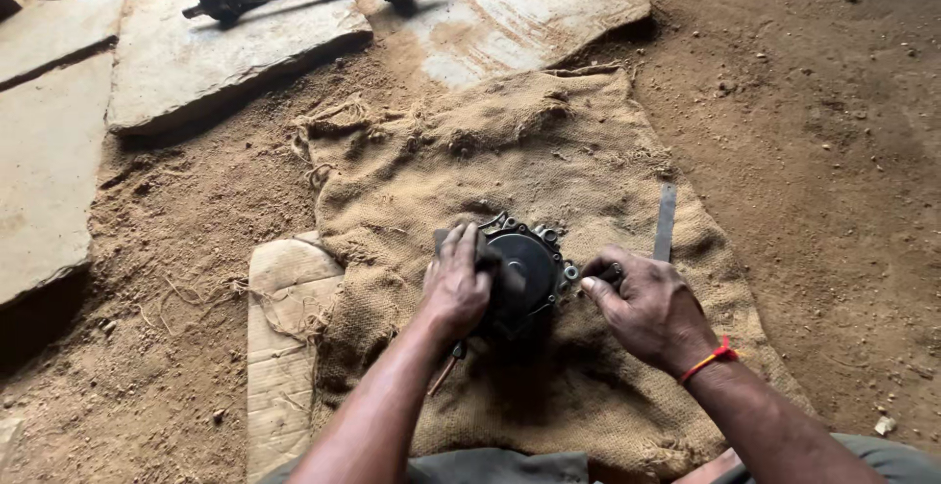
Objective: The person is working on a mechanical part, possibly a carburetor, using a file and a screwdriver. They are sitting on the ground and manipulating the part with their hands.
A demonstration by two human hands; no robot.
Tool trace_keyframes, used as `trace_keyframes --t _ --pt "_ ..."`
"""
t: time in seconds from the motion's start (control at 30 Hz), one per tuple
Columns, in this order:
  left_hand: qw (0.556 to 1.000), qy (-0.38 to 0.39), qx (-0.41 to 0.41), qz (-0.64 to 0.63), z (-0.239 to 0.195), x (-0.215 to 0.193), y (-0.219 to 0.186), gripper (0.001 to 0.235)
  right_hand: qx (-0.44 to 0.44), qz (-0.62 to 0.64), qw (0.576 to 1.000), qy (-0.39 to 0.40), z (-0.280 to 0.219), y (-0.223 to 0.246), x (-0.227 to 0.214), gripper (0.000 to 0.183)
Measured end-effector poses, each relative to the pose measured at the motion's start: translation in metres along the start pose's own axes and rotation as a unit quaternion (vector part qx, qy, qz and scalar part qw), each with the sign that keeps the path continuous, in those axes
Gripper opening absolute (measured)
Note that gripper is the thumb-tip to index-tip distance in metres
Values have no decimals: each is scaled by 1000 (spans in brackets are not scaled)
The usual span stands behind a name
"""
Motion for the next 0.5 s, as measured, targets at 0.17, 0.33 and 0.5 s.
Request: trace_keyframes --t 0.17,0.33,0.5 --pt "994 -6 63 -86 -22 -3 25 90 -15 -5 1000 13 0 -5 2 18" --pt "967 -69 25 -244 -31 11 27 76 -15 -4 1000 5 -2 -2 3 19" --pt "980 -114 -63 -150 -33 16 15 59 -22 -8 1000 17 -1 0 5 20"
Point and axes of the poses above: each hand's wrist, its own z-axis towards the middle knuckle, its own x-axis out of the palm, y = z × x, the point moved 2 cm from there along z, towards the middle knuckle, and after that the axes turned 10 degrees about z, right-handed, at the moved point
